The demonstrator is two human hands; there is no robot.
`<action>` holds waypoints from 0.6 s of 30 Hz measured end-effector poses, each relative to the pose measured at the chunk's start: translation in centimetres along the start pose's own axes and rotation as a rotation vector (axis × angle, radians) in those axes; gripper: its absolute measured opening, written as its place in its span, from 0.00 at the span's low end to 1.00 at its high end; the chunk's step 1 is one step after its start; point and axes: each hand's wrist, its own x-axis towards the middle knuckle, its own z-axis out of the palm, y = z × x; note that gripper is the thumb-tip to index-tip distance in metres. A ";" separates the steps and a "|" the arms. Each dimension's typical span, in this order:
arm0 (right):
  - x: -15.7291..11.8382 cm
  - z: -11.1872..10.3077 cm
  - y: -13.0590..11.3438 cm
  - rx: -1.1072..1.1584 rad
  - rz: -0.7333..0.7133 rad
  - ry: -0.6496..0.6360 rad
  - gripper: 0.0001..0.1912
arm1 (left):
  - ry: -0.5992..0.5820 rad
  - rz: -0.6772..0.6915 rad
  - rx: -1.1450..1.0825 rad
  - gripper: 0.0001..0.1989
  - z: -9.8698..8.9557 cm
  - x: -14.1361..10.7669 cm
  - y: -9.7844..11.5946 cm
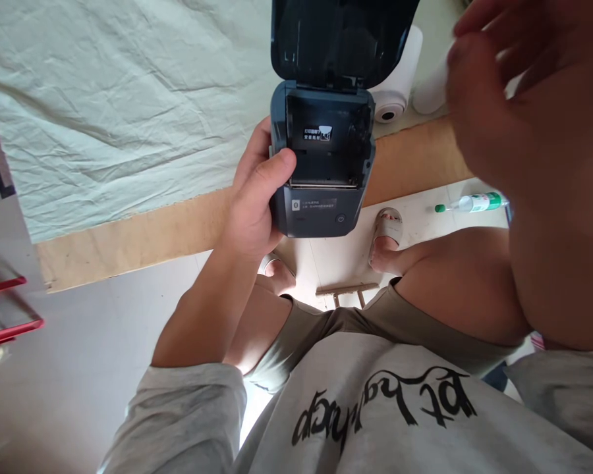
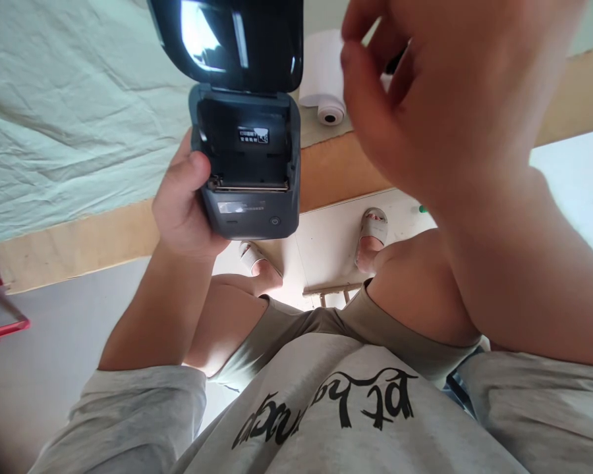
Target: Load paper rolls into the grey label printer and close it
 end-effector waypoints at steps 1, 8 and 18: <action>-0.2 0.3 -0.4 -0.056 -0.067 -0.001 0.20 | -0.012 -0.004 -0.008 0.16 0.0 0.0 0.0; -0.1 2.7 -2.5 -0.385 -0.067 -0.237 0.27 | 0.000 -0.020 -0.067 0.13 0.4 -0.1 0.4; -0.2 2.7 -2.8 -0.481 0.033 -0.240 0.27 | -0.028 -0.001 -0.103 0.11 0.1 -0.1 0.2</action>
